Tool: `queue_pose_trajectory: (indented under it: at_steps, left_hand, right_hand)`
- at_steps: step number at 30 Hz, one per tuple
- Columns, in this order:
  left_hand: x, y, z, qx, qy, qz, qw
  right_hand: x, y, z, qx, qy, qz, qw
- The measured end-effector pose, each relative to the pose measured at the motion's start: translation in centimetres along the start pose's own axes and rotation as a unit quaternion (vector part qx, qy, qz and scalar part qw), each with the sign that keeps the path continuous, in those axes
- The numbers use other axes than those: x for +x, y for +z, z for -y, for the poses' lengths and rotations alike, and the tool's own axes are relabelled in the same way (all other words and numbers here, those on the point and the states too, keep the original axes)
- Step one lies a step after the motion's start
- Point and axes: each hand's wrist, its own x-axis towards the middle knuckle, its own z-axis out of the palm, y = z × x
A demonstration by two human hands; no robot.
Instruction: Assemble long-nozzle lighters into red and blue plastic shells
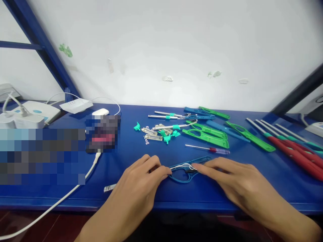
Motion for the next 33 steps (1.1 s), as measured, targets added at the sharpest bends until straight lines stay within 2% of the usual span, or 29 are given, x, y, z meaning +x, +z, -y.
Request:
queue_pose_trajectory:
  at_steps: [3, 6, 11, 14, 20, 28, 33]
  left_hand:
    - [-0.1, 0.2, 0.0, 0.025, 0.003, -0.007, 1.0]
    - [-0.2, 0.4, -0.2, 0.095, 0.008, -0.032, 0.995]
    - [-0.1, 0.5, -1.2, 0.212, 0.057, -0.069, 0.973]
    - [0.2, 0.7, -2.3, 0.197, 0.08, -0.096, 0.972]
    - [0.3, 2.1, -3.8, 0.166, 0.138, -0.047, 0.975]
    - [0.4, 2.1, -4.0, 0.124, 0.122, -0.048, 0.984]
    - [0.6, 2.1, -4.1, 0.118, 0.111, -0.042, 0.986]
  right_hand:
    - [0.1, -0.4, 0.4, 0.009, 0.002, 0.014, 1.0]
    - [-0.1, -0.5, 1.4, 0.03, 0.02, 0.016, 0.999]
    - [-0.9, -0.1, 2.8, 0.011, 0.03, -0.003, 0.999]
    - [-1.0, 0.0, 3.1, -0.01, 0.014, -0.014, 1.0]
    - [-1.0, -0.3, 3.3, -0.024, 0.011, 0.003, 1.0]
    - [-1.3, 0.0, 3.4, -0.025, 0.029, 0.032, 0.999]
    - [-0.8, -0.3, 3.5, -0.053, 0.006, 0.02, 0.998]
